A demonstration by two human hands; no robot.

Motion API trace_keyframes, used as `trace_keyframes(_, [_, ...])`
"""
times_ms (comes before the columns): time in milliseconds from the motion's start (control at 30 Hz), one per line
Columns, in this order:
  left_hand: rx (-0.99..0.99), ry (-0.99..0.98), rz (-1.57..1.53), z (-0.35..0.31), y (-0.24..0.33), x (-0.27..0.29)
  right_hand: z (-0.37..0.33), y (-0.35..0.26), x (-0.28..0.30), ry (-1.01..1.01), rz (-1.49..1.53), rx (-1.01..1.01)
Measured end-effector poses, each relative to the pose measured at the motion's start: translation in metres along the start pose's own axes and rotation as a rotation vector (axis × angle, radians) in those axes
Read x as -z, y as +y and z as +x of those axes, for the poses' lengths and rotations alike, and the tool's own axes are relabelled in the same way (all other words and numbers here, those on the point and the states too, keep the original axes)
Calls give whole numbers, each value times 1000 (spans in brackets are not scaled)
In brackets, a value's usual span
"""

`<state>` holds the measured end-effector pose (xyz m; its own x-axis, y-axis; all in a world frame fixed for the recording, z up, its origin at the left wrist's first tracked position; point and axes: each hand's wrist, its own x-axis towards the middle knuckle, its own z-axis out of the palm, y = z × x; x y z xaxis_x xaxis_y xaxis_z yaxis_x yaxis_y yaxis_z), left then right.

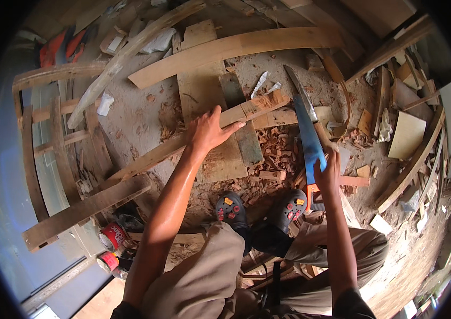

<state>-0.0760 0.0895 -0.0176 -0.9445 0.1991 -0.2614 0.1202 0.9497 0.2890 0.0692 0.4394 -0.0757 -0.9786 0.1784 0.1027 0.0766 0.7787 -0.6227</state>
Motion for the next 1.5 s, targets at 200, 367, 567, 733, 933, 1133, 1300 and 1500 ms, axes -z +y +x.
trace_keyframes(200, [0,42,-46,-7,3,5,69,45,-45,-14,-358,-94])
trace_keyframes(367, [-154,273,-22,-12,-1,-3,65,60,-42,-96,-301,-111])
trace_keyframes(567, [-398,340,-263,15,8,-19,61,69,-39,-58,-259,-17])
trace_keyframes(733, [-236,138,-107,23,36,-17,69,63,-43,-83,-233,-111])
trace_keyframes(933, [-243,197,-7,25,35,-23,76,64,-49,-70,-225,-107])
trace_keyframes(1133, [-153,168,-50,26,47,-16,83,70,-49,-118,-143,-195])
trace_keyframes(1300, [-73,-121,-160,46,51,3,83,65,-49,18,-138,-176])
trace_keyframes(1500, [-140,-163,-123,58,39,-21,36,49,-45,45,-222,49])
